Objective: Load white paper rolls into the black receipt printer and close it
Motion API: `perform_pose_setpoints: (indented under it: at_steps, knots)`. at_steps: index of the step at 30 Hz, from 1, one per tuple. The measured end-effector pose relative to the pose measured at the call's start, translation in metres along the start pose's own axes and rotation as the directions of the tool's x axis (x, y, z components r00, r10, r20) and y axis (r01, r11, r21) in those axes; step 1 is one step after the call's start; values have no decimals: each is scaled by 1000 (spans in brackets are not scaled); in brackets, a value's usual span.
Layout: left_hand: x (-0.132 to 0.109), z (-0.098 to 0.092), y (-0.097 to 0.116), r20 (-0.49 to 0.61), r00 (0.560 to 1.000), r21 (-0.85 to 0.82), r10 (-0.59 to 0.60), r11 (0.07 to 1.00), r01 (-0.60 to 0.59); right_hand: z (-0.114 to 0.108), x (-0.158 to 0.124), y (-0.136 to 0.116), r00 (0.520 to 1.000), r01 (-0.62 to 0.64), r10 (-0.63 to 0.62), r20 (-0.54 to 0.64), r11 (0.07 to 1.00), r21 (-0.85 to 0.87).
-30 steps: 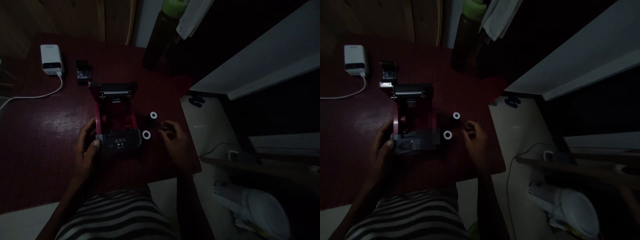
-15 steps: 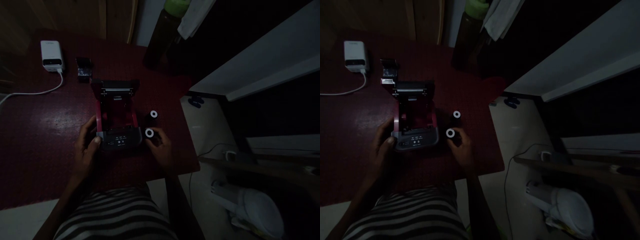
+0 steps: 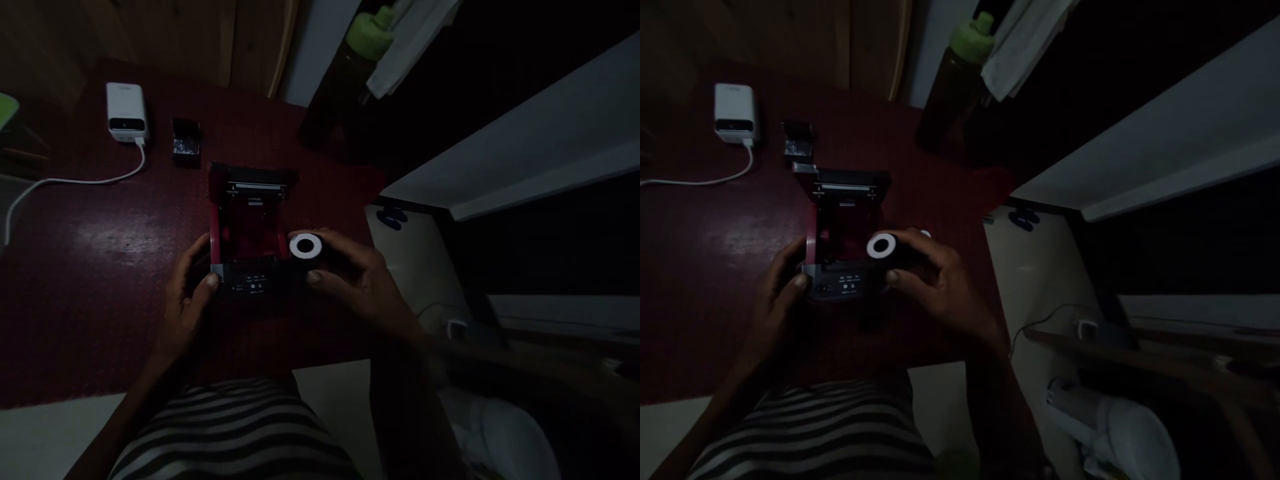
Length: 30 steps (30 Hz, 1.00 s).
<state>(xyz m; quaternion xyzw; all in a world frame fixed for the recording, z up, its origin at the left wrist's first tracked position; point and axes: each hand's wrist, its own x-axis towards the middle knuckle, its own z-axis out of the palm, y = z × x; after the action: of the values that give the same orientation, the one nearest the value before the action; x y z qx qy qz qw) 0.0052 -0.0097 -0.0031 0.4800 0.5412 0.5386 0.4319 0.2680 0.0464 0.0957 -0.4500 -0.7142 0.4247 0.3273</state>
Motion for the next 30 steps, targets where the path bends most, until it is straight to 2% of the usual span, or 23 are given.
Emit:
perform_pose_setpoints:
  at_steps: [3, 7, 9, 12, 15, 18, 23, 26, 30]
  knots:
    - [-1, -1, 1, 18, 1000, 7, -1, 1000, 1, 11, 28, -5, 987, 145, -129, 97, 973, -180]
    - [-2, -2, 0, 23, 1000, 12, 7, 1000, -7, 37, 51, -3, 952, 295, -222, 213, 853, -431]
    - [-2, -2, -3, 19, 1000, 4, 15, 1000, -15, 50, 58, -1, 953, 293, -186, 239, 766, -572]
    - [-2, -3, -5, 20, 1000, -3, 20, 1000, -20, 61, 64, -3, 966, 228, -58, 252, 653, -722]
    - [-2, -3, -5, 20, 1000, 4, 8, 1000, -8, 60, 68, -12, 955, 203, 41, 294, 635, -746]
    - [-2, -2, -3, 24, 1000, -5, -18, 1000, 18, 57, 71, -20, 936, 210, 86, 341, 641, -738]
    - [-2, -1, -3, 27, 999, -17, -30, 999, 31, 64, 81, -11, 932, 203, 134, 336, 575, -793]
    - [-2, -2, -2, 26, 999, -5, -22, 1000, 22, 67, 91, -2, 910, 181, 190, 369, 617, -765]
    - [-1, -2, 0, 33, 999, 3, -14, 1000, 14, 67, 96, 7, 920, 149, 144, 364, 732, -665]
